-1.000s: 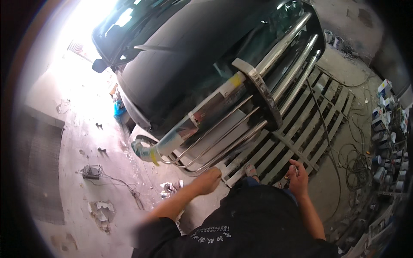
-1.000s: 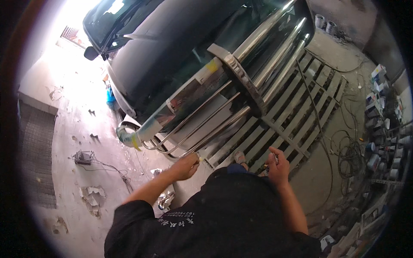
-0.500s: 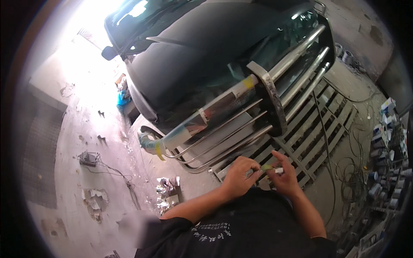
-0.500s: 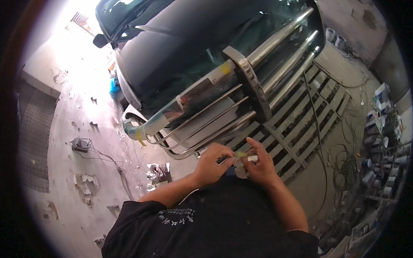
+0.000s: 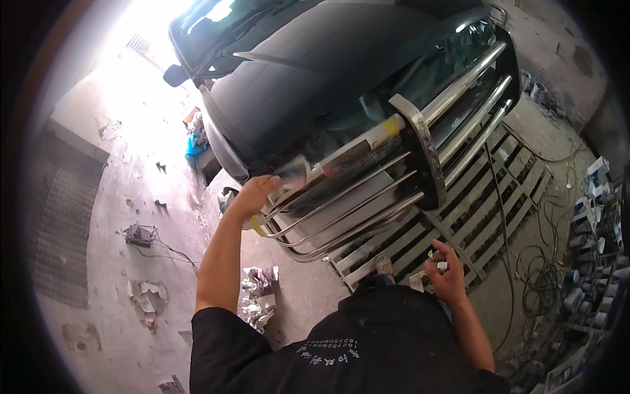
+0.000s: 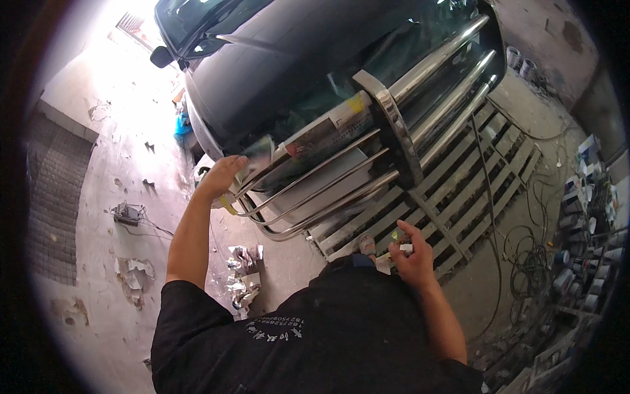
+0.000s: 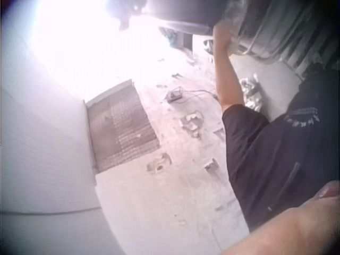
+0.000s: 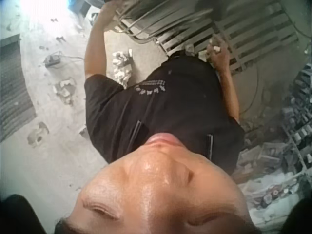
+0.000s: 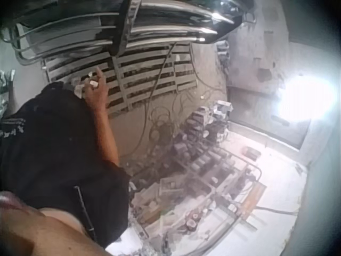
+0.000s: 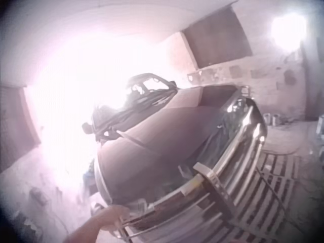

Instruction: The person applies yellow masking tape to the front bumper and grille of a dark-colored car. They smooth the tape along the bumper edges and between grille bars, then remove a protective plastic film from the bumper surface.

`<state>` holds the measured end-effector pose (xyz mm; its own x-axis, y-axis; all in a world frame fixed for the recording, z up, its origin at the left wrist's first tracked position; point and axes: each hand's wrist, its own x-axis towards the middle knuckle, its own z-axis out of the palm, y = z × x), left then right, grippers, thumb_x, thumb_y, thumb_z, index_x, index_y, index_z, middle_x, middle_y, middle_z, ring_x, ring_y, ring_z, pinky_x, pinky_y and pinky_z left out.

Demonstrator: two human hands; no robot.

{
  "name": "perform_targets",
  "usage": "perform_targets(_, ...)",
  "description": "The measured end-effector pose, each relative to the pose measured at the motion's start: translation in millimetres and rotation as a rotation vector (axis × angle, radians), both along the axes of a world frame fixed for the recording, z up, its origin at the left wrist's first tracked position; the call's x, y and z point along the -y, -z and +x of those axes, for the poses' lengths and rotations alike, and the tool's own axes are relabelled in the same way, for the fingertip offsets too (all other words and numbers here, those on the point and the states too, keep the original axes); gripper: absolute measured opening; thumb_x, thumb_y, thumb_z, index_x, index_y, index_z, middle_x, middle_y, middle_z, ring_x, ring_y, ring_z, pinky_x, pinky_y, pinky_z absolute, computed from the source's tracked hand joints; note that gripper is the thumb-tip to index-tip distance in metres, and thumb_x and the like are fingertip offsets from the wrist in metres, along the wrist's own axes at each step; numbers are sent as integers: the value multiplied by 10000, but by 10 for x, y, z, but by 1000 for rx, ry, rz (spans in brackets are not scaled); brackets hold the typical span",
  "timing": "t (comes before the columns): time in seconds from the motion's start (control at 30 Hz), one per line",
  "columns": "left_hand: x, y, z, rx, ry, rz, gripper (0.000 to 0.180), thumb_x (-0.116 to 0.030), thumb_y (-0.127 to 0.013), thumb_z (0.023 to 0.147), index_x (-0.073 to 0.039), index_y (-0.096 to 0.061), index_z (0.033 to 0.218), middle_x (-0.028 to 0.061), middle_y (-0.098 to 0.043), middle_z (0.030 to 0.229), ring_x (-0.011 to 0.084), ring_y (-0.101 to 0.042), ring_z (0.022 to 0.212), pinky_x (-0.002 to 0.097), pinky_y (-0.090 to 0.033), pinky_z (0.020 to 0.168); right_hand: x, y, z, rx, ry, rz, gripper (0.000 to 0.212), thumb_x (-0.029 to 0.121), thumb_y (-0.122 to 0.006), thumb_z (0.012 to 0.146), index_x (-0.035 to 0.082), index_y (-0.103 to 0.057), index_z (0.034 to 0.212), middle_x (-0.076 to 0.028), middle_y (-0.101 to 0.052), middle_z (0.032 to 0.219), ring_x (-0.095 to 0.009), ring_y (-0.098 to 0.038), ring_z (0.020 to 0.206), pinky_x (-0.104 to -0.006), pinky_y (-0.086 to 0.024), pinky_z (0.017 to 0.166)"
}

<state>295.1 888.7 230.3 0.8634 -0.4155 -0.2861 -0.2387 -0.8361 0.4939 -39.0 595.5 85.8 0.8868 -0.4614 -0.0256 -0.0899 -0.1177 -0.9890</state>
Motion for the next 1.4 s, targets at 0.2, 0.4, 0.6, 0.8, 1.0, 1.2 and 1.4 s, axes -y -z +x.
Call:
perform_targets(0.2, 239, -550, 61, 105, -191, -535, 325, -317, -476, 948, -25, -554, 1067, 117, -622, 870, 196, -602, 660, 300, -489, 587, -28, -41, 5, -18, 26, 133, 453, 68, -616, 814, 32, -498, 1250, -21, -532, 878, -71, -512, 737, -222, -449, 652)
perform_targets(0.4, 792, -877, -870, -120, -69, -1286, 339, -302, -429, 970, -91, -416, 1235, 140, -623, 988, 162, -540, 553, 262, -457, 497, 21, -234, 38, 122, 19, 381, 499, 40, -606, 799, 41, -465, 1278, -30, -534, 881, -89, -521, 792, -226, -452, 702)
perform_targets(0.6, 1697, -84, -1955, -759, -271, -1750, 339, -180, -416, 969, -162, -333, 1297, 139, -539, 1042, 231, -589, 754, 336, -521, 617, -69, -597, 231, 476, 28, 808, 600, 50, -591, 790, 19, -340, 1334, -124, -569, 1056, -197, -591, 915, -326, -490, 831)
perform_targets(0.8, 1925, 894, -2420, -435, -56, -1119, 366, -363, -363, 982, -91, -467, 1203, 95, -561, 1083, 208, -569, 954, 312, -465, 834, -164, -690, 237, 641, 244, 623, 590, 12, -497, 808, 10, -290, 1360, -176, -494, 1255, -251, -513, 1141, -372, -414, 979)
perform_targets(1.0, 2007, 634, -2468, -1455, -403, -1184, 435, -420, -332, 978, -82, -497, 1197, 94, -578, 1133, 219, -570, 1047, 363, -434, 933, 31, -573, 211, 332, 101, -840, 525, 172, -529, 794, 22, -425, 1286, -162, -451, 1322, -390, -334, 1293, -547, -178, 1070)
perform_targets(1.2, 1862, 790, -2466, -1574, -430, -1153, 382, -369, -323, 984, -101, -516, 1176, 106, -587, 1111, 231, -583, 1025, 392, -439, 933, -38, -495, -75, 369, -186, -578, 683, 271, -689, 750, 32, -377, 1307, -179, -424, 1336, -366, -294, 1332, -565, -130, 1081)
perform_targets(1.4, 1697, 741, -2373, -1390, 11, -932, 428, -370, -334, 984, -52, -485, 1228, 137, -498, 1250, 279, -466, 1179, 407, -396, 977, 70, -165, -139, 246, 60, -334, 603, 137, -636, 811, 22, -348, 1328, -157, -607, 1031, -291, -627, 874, -397, -442, 906)
